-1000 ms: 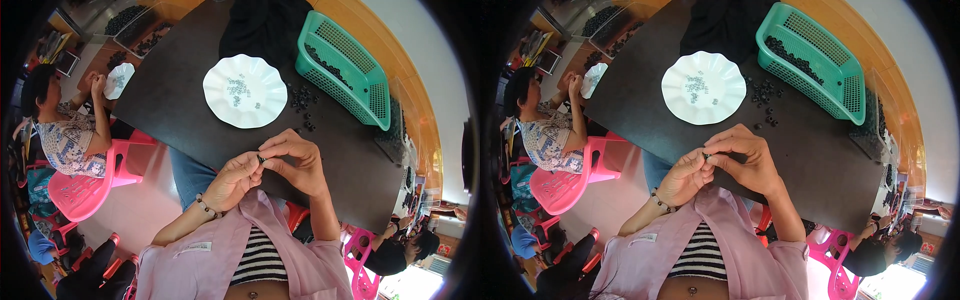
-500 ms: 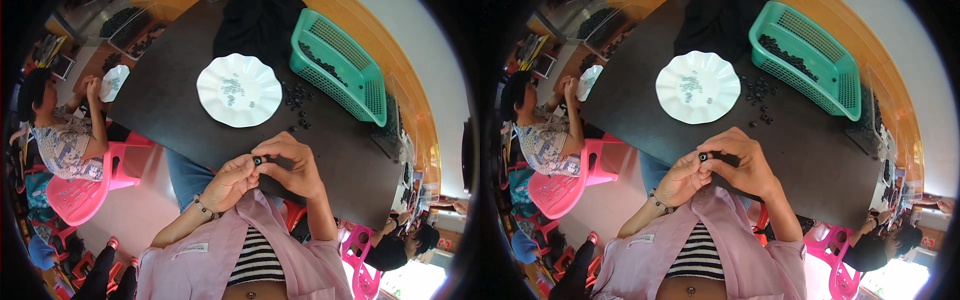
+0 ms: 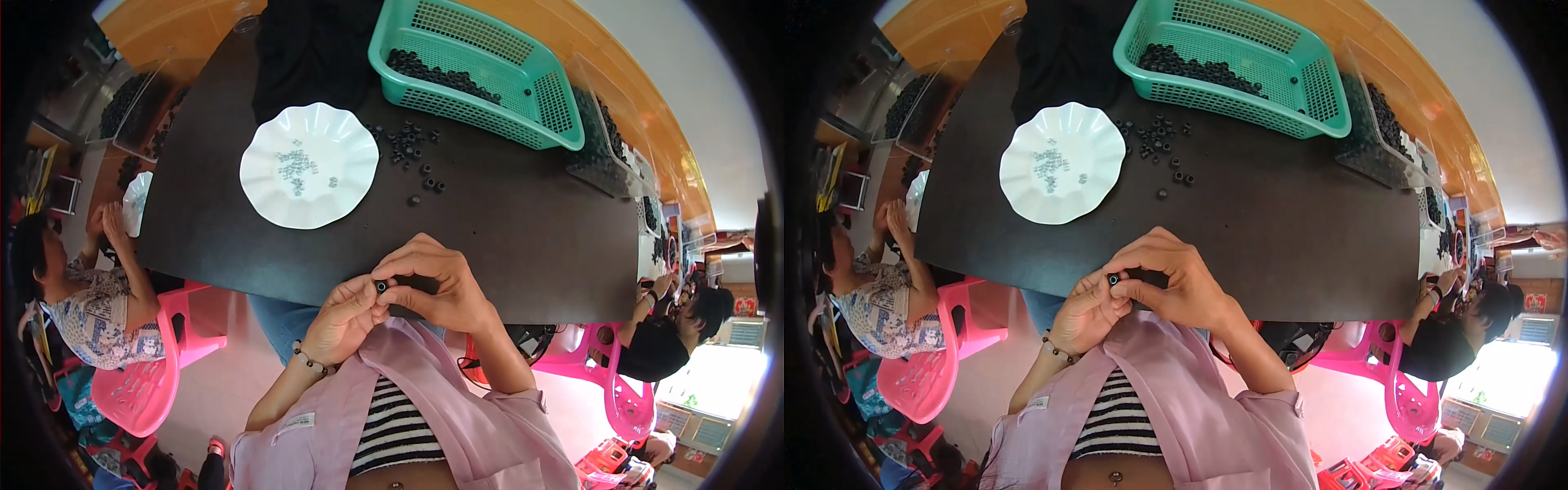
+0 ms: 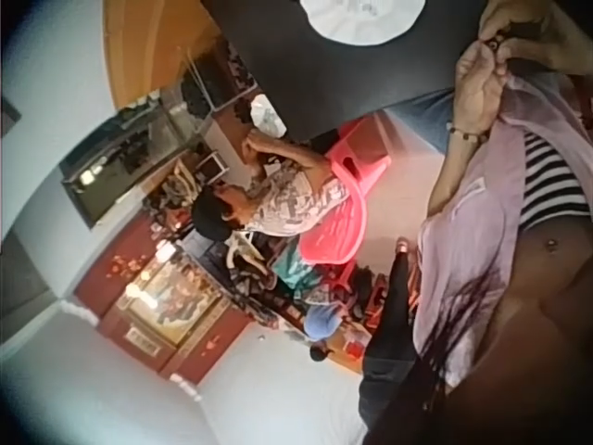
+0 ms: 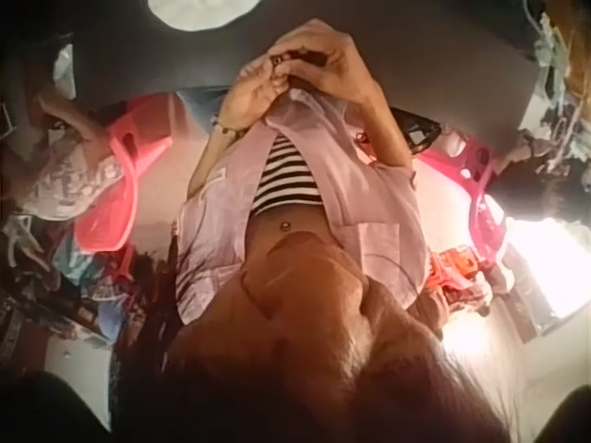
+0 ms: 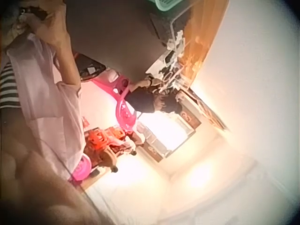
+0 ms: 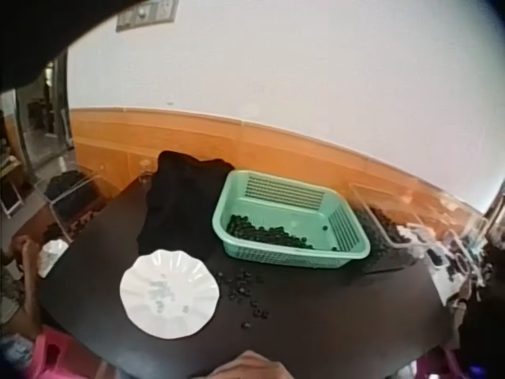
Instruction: Manually inserting small white beads into black circular ring components on a table.
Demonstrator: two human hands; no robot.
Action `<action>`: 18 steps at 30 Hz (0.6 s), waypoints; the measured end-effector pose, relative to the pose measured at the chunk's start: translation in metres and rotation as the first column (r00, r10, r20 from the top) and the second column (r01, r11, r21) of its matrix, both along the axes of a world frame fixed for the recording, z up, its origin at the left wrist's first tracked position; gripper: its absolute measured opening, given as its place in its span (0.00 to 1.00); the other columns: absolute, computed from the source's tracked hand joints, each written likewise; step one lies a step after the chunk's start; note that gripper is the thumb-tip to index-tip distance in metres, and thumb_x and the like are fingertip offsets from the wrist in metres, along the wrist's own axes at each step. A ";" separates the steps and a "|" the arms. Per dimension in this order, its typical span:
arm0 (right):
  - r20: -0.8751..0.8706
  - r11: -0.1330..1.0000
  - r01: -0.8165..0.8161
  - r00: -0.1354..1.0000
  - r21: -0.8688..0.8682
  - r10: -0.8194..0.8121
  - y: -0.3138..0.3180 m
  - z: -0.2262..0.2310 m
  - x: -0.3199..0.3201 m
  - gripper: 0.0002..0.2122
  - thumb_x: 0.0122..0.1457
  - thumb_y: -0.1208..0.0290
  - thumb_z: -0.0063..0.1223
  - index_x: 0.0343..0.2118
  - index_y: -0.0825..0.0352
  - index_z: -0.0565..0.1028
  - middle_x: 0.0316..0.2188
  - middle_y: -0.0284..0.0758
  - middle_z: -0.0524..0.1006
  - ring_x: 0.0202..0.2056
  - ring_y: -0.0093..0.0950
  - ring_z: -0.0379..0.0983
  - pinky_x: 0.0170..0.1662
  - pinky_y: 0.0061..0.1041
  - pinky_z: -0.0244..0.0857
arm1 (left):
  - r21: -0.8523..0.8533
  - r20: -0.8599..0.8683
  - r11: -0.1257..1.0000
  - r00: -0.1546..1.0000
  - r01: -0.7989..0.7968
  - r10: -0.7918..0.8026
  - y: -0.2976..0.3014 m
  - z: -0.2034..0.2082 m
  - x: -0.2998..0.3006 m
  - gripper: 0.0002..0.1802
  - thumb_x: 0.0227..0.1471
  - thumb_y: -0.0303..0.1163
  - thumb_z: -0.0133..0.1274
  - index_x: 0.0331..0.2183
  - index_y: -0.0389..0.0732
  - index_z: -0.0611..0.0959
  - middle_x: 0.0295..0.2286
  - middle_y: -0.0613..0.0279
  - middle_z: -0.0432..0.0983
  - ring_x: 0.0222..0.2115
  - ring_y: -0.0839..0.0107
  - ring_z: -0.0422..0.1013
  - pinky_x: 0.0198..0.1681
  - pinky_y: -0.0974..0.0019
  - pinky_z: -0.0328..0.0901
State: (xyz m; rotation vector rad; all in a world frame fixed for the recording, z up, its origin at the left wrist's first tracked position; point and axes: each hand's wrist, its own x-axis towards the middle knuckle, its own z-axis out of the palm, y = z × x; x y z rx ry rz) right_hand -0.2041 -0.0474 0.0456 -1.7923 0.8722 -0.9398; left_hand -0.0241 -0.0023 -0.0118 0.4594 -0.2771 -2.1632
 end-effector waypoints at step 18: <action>-0.442 0.899 0.280 0.796 -0.338 -0.414 -0.084 -0.020 -0.069 0.08 0.49 0.80 0.56 0.34 0.66 0.77 0.29 0.36 0.78 0.36 0.36 0.70 0.39 0.32 0.65 | 0.092 -0.030 0.996 0.999 -0.013 0.016 -0.009 -0.001 -0.001 0.11 0.60 0.38 0.48 0.35 0.40 0.73 0.27 0.70 0.63 0.28 0.76 0.60 0.32 0.72 0.59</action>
